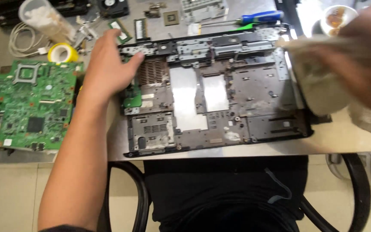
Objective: Cleaning the internal chassis of a disassembled laptop using a cloth and a screwdriver to reach tight spots.
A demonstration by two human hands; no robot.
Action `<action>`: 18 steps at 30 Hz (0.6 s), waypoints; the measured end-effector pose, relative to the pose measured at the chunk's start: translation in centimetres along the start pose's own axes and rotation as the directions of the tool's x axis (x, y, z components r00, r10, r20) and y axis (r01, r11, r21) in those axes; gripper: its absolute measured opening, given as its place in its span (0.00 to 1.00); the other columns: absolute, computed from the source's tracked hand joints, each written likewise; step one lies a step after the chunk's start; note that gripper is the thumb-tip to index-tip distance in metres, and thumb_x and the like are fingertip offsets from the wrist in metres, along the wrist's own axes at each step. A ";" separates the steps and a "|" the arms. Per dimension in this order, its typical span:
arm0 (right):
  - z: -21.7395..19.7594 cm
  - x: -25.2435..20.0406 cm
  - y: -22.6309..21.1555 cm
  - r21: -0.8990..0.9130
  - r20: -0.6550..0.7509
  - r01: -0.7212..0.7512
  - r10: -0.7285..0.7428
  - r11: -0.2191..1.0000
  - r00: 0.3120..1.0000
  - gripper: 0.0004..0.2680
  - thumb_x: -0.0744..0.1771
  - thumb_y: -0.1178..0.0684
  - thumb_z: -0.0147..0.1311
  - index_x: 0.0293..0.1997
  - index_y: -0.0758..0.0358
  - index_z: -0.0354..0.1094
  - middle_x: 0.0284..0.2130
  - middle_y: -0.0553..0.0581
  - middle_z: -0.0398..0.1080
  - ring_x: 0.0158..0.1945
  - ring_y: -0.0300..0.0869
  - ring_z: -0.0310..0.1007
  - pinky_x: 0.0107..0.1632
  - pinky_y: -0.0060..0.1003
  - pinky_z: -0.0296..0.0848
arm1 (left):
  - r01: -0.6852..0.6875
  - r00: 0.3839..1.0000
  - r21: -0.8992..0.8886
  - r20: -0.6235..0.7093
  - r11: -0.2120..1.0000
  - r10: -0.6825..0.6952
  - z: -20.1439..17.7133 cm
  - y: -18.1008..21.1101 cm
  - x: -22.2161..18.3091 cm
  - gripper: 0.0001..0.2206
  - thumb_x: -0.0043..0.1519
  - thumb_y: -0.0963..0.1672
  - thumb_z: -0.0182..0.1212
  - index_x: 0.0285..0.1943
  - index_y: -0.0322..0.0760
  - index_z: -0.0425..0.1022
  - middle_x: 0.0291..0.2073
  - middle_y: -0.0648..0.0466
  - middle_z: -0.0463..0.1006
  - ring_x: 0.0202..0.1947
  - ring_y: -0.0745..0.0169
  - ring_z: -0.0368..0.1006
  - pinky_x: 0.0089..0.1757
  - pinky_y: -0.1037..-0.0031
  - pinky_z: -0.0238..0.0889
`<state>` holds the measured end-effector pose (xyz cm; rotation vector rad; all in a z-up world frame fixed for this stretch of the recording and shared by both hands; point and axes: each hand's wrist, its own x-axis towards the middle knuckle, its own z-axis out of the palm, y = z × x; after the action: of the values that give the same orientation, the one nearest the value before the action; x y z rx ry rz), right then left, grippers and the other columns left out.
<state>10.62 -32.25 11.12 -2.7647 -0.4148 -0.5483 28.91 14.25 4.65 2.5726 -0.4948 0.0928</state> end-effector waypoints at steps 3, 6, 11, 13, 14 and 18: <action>1.9 6.6 -7.5 -0.574 0.425 0.049 0.246 0.817 0.871 0.15 0.71 0.26 0.46 0.44 0.38 0.74 0.42 0.42 0.72 0.38 0.42 0.78 0.29 0.36 0.78 | 0.191 0.951 0.130 0.219 0.973 -0.216 -3.2 4.5 0.6 0.29 0.63 0.57 0.57 0.69 0.40 0.63 0.64 0.42 0.67 0.66 0.38 0.55 0.53 0.42 0.56; 5.4 7.7 -8.4 -0.401 0.618 -0.025 0.291 0.916 0.730 0.12 0.69 0.35 0.51 0.49 0.46 0.73 0.45 0.45 0.76 0.40 0.43 0.81 0.33 0.38 0.89 | 0.074 0.956 0.193 0.266 0.978 -0.125 -4.3 8.4 0.9 0.33 0.65 0.55 0.60 0.74 0.36 0.57 0.72 0.39 0.57 0.72 0.35 0.45 0.63 0.37 0.41; 7.2 4.4 -6.8 0.002 0.457 -0.067 0.059 0.998 0.888 0.09 0.67 0.47 0.60 0.47 0.58 0.74 0.40 0.57 0.75 0.37 0.51 0.77 0.39 0.45 0.80 | -0.410 0.856 0.027 0.357 0.912 0.374 0.7 12.8 1.7 0.36 0.59 0.57 0.67 0.74 0.45 0.59 0.70 0.46 0.59 0.69 0.41 0.50 0.63 0.43 0.39; 7.6 3.4 -6.3 0.113 0.395 -0.007 -0.039 0.994 0.918 0.06 0.67 0.53 0.62 0.42 0.62 0.77 0.33 0.58 0.75 0.36 0.47 0.75 0.43 0.38 0.79 | -0.520 0.772 -0.008 0.425 0.854 0.474 2.7 13.1 1.5 0.43 0.56 0.61 0.68 0.78 0.49 0.53 0.75 0.48 0.52 0.71 0.40 0.45 0.64 0.43 0.33; 7.7 3.2 -6.2 0.102 0.361 0.052 -0.085 0.993 0.929 0.05 0.68 0.52 0.61 0.42 0.62 0.76 0.34 0.57 0.72 0.38 0.50 0.73 0.42 0.43 0.75 | -0.550 0.769 0.016 0.399 0.835 0.499 3.6 12.6 1.4 0.47 0.53 0.62 0.71 0.78 0.49 0.53 0.76 0.48 0.48 0.72 0.37 0.42 0.64 0.40 0.31; 7.8 4.2 -5.1 0.018 0.310 0.059 -0.062 0.998 0.949 0.06 0.71 0.53 0.60 0.40 0.64 0.73 0.30 0.58 0.65 0.37 0.54 0.67 0.38 0.48 0.66 | -0.556 0.773 0.033 0.388 0.831 0.502 4.6 12.0 1.7 0.52 0.47 0.64 0.74 0.79 0.52 0.52 0.77 0.49 0.46 0.72 0.36 0.41 0.63 0.41 0.31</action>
<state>15.16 -23.99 7.05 -2.8427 -0.5708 -0.1192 25.98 1.78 6.60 2.5125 -1.4057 -0.1672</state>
